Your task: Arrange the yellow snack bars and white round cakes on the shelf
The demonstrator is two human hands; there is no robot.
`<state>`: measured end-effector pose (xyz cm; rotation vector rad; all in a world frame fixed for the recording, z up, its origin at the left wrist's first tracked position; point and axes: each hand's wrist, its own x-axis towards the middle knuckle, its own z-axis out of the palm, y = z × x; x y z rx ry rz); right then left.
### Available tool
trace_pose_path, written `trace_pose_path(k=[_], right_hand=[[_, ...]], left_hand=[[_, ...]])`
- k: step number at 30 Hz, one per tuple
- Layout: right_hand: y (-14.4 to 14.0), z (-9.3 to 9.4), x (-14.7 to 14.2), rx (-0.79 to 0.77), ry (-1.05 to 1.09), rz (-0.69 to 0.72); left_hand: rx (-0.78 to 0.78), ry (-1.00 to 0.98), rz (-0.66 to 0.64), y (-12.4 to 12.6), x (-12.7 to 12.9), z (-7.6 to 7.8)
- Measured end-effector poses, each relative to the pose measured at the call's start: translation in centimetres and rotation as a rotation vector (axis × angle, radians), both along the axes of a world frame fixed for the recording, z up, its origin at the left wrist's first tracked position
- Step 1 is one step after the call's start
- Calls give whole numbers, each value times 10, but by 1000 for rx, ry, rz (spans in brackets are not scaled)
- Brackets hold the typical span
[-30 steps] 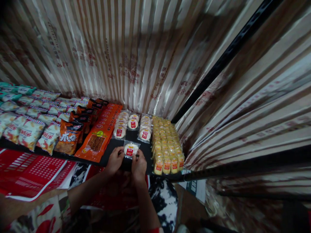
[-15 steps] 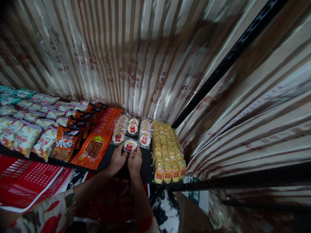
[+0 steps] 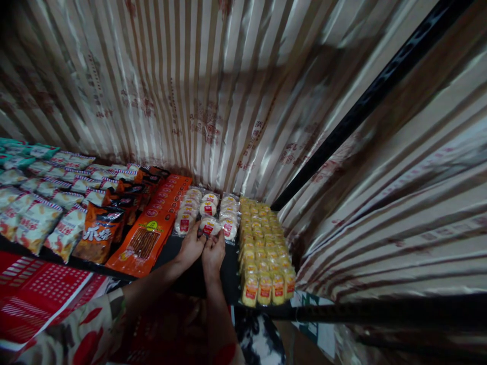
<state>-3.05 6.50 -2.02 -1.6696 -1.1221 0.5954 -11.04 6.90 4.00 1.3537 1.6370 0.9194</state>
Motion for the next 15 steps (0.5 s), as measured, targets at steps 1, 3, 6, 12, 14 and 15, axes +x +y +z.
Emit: trace_pose_path(k=[1, 3, 6, 12, 14, 15], right_hand=[[1, 0, 0, -6, 1, 8], [2, 1, -2, 0, -1, 19], [4, 5, -8, 52, 12, 43], [13, 3, -15, 72, 26, 59], [15, 1, -15, 48, 23, 84], [17, 1, -15, 41, 24, 101]], left_hand=[[4, -1, -6, 3, 0, -1], [2, 5, -17, 8, -1, -2], [-8, 8, -7, 15, -5, -3], [7, -6, 11, 19, -8, -5], [18, 2, 13, 21, -6, -5], [20, 8, 17, 22, -4, -5]])
